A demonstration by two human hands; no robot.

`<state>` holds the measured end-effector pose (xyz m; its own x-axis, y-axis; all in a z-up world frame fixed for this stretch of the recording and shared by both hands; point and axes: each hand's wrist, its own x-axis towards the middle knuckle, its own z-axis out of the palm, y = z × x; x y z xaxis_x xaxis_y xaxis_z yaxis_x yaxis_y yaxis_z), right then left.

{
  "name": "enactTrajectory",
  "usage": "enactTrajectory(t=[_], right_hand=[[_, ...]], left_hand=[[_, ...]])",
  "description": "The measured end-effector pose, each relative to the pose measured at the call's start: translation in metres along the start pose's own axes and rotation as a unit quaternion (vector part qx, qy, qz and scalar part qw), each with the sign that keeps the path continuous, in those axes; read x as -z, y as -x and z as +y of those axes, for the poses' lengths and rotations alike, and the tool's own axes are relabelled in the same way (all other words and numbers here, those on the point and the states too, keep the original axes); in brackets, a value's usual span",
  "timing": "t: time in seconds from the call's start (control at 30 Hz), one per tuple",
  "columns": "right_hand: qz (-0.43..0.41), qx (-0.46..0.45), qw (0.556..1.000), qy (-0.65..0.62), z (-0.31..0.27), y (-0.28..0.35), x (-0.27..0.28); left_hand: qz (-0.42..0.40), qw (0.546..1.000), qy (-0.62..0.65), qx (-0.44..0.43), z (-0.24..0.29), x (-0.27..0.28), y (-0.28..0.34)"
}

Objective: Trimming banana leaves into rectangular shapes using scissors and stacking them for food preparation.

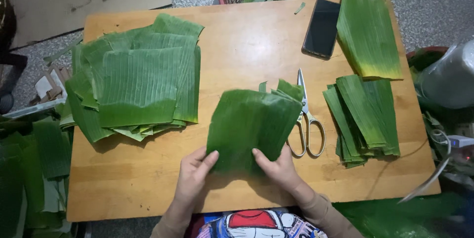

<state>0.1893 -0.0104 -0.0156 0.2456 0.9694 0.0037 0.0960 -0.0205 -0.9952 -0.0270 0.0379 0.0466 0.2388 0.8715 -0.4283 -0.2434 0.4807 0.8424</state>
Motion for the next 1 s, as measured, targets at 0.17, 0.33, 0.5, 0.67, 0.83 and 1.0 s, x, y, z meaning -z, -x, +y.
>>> enactTrajectory(t=[0.17,0.33,0.5,0.67,0.83,1.0], right_hand=[[0.114,-0.1,0.988,-0.019,-0.015,-0.018,0.016],[0.18,-0.178,0.921,-0.296,-0.014,-0.03,0.029],[0.005,-0.262,0.919,-0.293,-0.014,-0.008,0.004],[-0.039,-0.237,0.942,-0.235,0.003,0.005,0.007],[-0.003,-0.215,0.958,-0.188,-0.013,0.0,0.002],[-0.004,-0.064,0.996,-0.07,0.0,0.001,0.0]], left_hand=[[-0.03,0.935,-0.173,-0.309,0.016,0.023,0.049],[-0.052,0.989,0.029,-0.135,-0.004,0.046,0.059],[-0.073,0.996,-0.023,-0.041,-0.005,-0.019,0.016],[-0.037,0.999,-0.02,-0.009,-0.032,-0.014,0.001],[-0.028,0.997,-0.065,-0.036,-0.033,-0.016,0.005],[-0.04,0.967,-0.215,-0.13,-0.03,-0.02,0.01]])
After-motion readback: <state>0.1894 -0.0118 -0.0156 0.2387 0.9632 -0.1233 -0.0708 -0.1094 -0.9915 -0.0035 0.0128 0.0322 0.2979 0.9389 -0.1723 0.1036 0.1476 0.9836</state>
